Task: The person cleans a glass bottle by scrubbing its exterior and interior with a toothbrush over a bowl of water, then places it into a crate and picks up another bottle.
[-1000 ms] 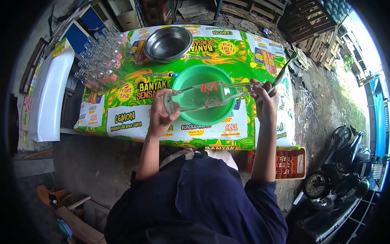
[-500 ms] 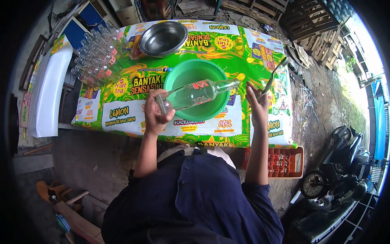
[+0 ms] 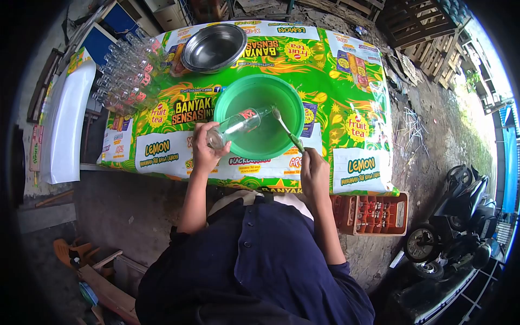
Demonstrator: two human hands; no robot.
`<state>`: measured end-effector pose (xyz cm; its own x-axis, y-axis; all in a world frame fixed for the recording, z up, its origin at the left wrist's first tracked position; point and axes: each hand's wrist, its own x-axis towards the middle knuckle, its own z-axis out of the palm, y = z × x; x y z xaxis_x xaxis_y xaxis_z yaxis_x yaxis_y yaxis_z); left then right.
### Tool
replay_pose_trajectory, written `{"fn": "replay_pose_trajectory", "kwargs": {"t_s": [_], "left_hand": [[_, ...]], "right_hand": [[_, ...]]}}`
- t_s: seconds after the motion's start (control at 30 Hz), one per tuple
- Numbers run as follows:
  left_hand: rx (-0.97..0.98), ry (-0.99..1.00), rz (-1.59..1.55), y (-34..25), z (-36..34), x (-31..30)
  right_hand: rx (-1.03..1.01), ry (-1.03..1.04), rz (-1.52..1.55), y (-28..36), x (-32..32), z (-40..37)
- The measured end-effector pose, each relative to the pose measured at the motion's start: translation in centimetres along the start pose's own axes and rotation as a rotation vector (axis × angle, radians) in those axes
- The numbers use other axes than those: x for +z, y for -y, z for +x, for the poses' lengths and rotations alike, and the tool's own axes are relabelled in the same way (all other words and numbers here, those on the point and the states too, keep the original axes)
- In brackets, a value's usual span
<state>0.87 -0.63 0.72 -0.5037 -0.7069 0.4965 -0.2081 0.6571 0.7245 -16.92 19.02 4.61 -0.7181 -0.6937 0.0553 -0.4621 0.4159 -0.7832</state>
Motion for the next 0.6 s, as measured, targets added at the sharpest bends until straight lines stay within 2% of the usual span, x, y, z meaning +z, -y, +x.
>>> {"fn": "replay_pose_trajectory", "kwargs": {"t_s": [0.1, 0.2, 0.37, 0.43, 0.47, 0.57, 0.6], "left_hand": [[0.007, 0.025, 0.025, 0.4, 0.0, 0.7], [0.002, 0.035, 0.033, 0.6, -0.1, 1.1], [-0.1, 0.086, 0.046, 0.4, -0.4, 0.8], [-0.012, 0.107, 0.129, 0.3, -0.5, 0.7], [0.034, 0.117, 0.17, 0.3, -0.6, 0.7], [-0.129, 0.131, 0.072, -0.2, -1.2, 0.7], [-0.072, 0.124, 0.105, -0.2, -1.1, 0.7]], "right_hand": [[-0.179, -0.032, -0.124, 0.4, 0.7, -0.3], [-0.184, -0.009, -0.347, 1.1, 1.0, 0.0], [-0.078, 0.112, -0.453, -0.1, 2.7, 1.9], [-0.03, 0.184, -0.495, 0.2, 3.2, 2.2], [-0.029, 0.199, -0.46, -0.1, 3.4, 2.3], [-0.058, 0.195, -0.261, 1.5, 3.6, 1.5], [-0.077, 0.215, -0.222, 2.2, 3.6, 1.1]]}}
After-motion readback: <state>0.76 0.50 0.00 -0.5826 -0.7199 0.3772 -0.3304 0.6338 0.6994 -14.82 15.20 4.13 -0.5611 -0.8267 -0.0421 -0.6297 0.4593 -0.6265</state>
